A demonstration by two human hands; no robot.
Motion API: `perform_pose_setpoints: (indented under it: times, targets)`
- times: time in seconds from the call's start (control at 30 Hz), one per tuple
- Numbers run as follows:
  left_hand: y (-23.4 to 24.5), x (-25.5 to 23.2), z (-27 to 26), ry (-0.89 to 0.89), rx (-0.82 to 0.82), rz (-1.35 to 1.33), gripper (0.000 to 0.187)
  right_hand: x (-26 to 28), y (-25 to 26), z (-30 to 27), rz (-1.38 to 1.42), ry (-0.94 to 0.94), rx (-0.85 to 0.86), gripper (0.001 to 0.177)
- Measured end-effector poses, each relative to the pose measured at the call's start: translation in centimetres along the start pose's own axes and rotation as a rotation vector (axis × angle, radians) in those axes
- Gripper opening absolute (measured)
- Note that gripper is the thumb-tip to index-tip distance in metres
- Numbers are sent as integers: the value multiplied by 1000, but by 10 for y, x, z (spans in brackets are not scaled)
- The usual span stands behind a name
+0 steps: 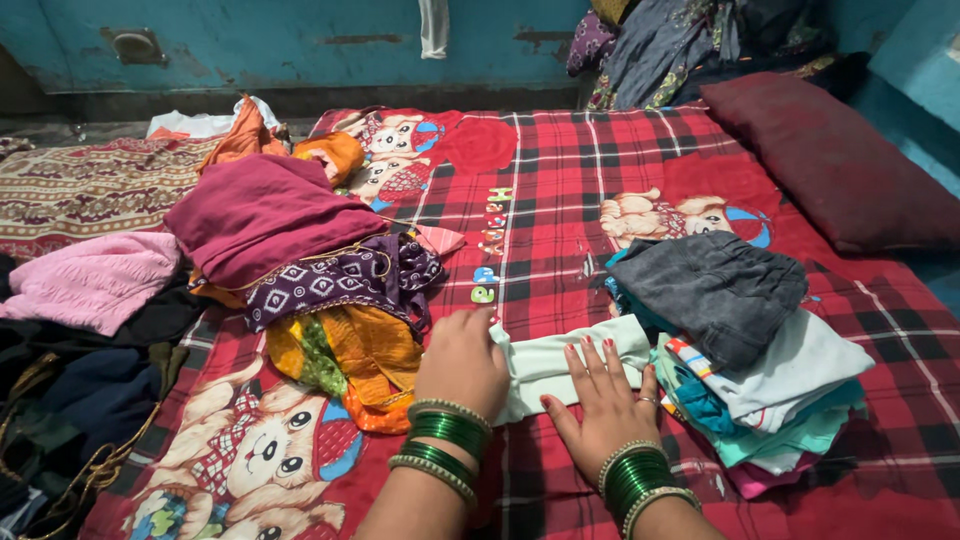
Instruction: The person folds several small items of clothing, including t-shirts and denim shorts, by hand on a bed and places them into a stack.
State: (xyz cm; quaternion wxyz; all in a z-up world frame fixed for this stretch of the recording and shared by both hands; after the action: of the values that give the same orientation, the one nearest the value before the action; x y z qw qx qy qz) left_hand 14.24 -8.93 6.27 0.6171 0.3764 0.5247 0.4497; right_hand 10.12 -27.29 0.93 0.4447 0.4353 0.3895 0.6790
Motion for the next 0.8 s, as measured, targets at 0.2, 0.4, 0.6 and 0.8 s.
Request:
perform_pose_setpoints:
  times: [0.2,0.4,0.6,0.8]
  targets:
    - [-40,-20,-26,-193,-145,206,65,0,-1,-2,1,48,-41,79]
    - [-59,-13,-25,-174,-114,201,65,17,13,8,-9,27,-138,68]
    - [-75,-10,-25,-280,-160,300,69,83,-5,43,-44,66,23,54]
    - [-64,-10,-22,-165,-109,181,67,0,-8,35,-36,-356,50,69]
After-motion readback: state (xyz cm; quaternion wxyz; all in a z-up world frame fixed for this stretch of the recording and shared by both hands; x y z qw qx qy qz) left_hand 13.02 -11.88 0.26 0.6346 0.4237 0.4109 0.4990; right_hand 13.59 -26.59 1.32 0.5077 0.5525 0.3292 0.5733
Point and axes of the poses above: each hand's wrist, its own z-axis towards the middle knuckle, its own y-axis out of the back of the hand, x = y × z, the point moved 10 cm from there along z, towards the middle knuckle, and after that the axes turned 12 degrees about z, right-handed, at the moved point
